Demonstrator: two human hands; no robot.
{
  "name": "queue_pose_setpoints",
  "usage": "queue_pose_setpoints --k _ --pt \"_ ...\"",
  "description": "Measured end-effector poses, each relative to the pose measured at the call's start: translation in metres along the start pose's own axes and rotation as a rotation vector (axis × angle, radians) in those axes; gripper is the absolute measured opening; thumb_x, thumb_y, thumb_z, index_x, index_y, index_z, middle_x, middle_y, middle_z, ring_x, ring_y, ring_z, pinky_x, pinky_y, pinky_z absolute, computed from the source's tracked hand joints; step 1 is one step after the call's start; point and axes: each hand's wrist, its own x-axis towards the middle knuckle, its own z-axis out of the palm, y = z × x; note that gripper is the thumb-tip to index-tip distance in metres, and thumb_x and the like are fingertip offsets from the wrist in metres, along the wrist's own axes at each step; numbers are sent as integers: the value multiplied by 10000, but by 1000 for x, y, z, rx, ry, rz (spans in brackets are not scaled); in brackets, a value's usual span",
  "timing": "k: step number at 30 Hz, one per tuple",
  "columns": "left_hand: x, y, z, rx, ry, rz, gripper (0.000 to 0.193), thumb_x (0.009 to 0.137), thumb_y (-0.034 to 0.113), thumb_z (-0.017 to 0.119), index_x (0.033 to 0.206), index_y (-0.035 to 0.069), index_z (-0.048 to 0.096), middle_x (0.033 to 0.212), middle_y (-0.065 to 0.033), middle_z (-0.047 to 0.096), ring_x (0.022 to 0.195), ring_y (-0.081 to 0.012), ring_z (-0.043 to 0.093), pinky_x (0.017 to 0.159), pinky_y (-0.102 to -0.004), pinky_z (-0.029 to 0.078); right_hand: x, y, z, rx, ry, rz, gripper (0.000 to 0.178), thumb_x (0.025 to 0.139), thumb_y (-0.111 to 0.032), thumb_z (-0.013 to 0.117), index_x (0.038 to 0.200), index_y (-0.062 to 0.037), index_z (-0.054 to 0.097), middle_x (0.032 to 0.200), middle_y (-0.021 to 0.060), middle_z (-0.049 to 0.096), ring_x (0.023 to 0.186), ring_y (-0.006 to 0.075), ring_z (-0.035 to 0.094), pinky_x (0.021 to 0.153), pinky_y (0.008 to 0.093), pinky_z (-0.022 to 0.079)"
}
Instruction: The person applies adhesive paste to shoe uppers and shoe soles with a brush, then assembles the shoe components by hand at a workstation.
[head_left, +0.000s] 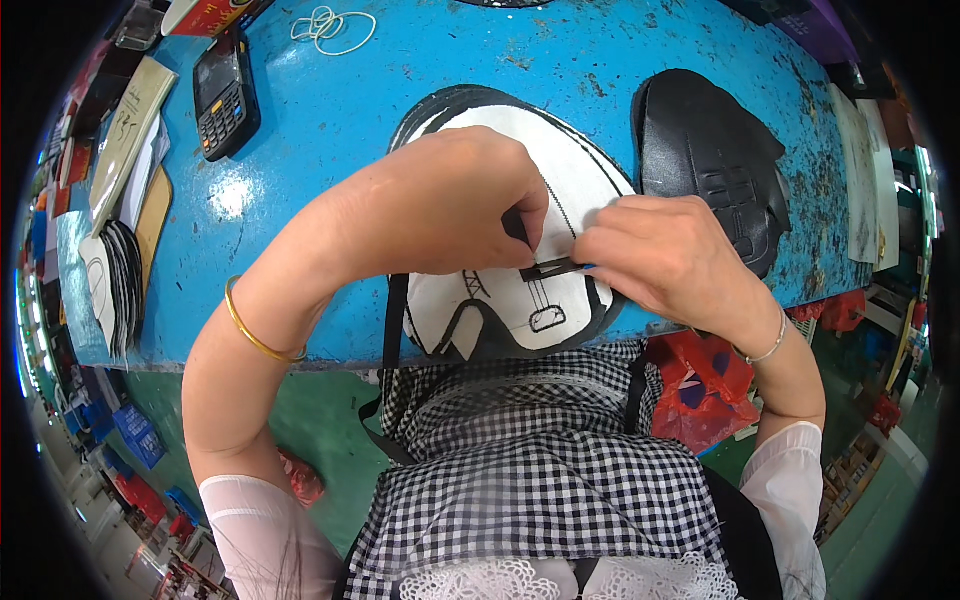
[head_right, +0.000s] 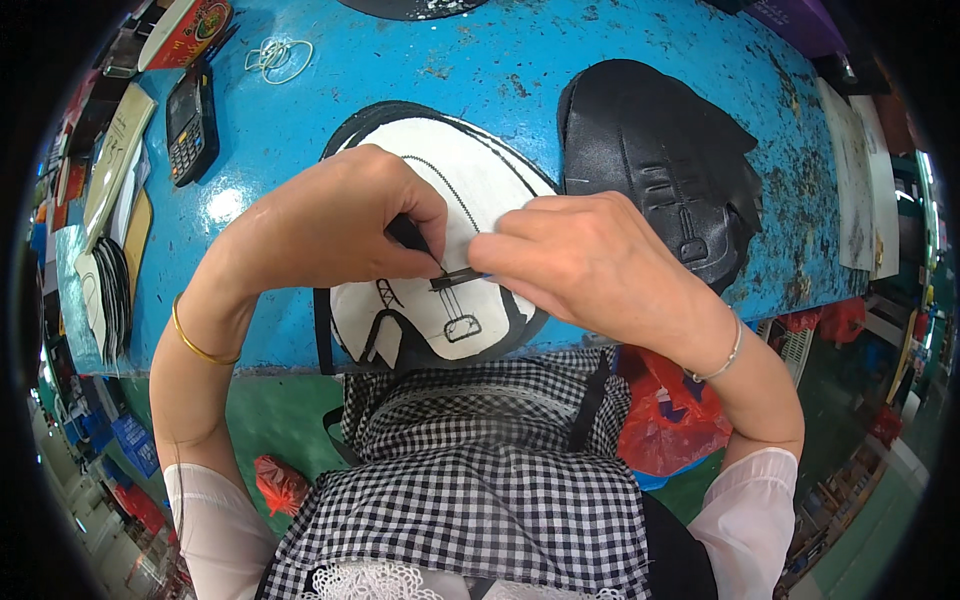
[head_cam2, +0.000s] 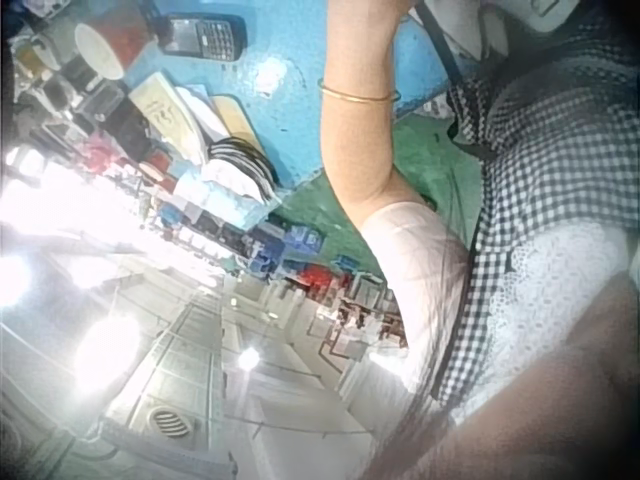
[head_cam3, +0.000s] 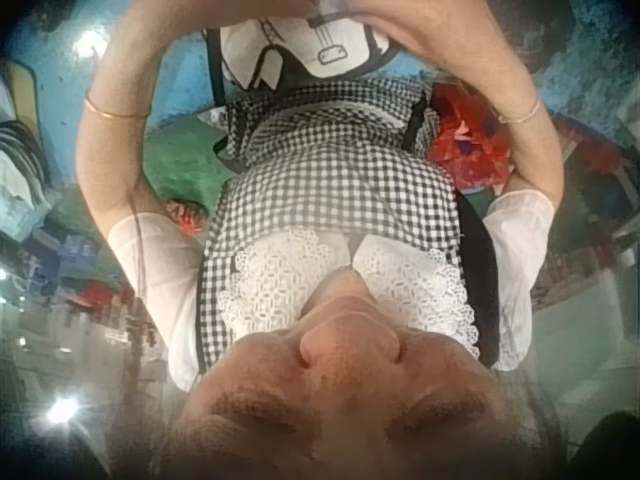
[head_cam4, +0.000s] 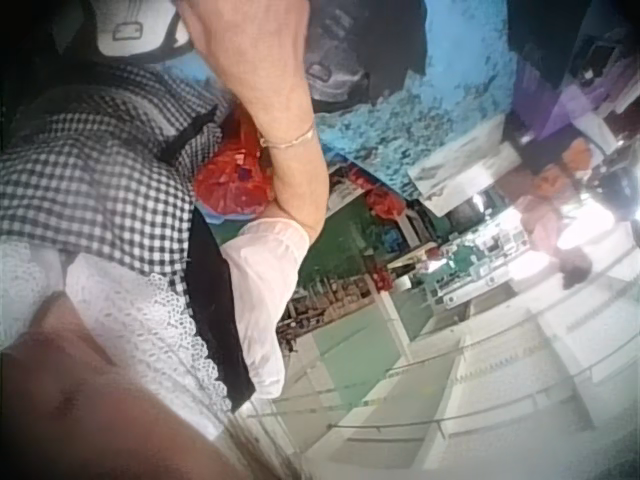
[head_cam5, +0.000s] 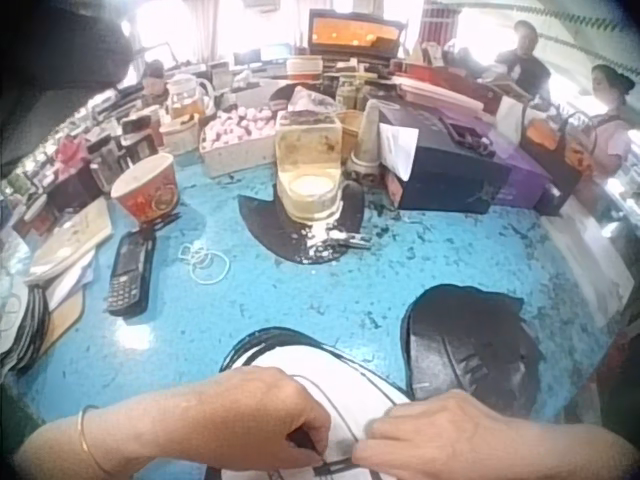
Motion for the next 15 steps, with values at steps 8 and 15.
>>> queue_pose_setpoints --k 8,15 --pt "-9 4 4 327 203 -31 155 744 115 796 759 17 677 673 -132 645 604 -264 627 576 -379 470 15 12 -2 33 -78 -58 199 808 -129 732 921 -117 568 639 33 545 616 233 622 500 366 451" --pt "-15 -22 0 161 275 44 153 752 131 785 814 33 686 646 -103 608 599 -250 601 568 -368 457 18 7 0 -45 -129 -29 200 810 -134 731 928 -123 570 639 31 536 618 225 625 486 365 455"
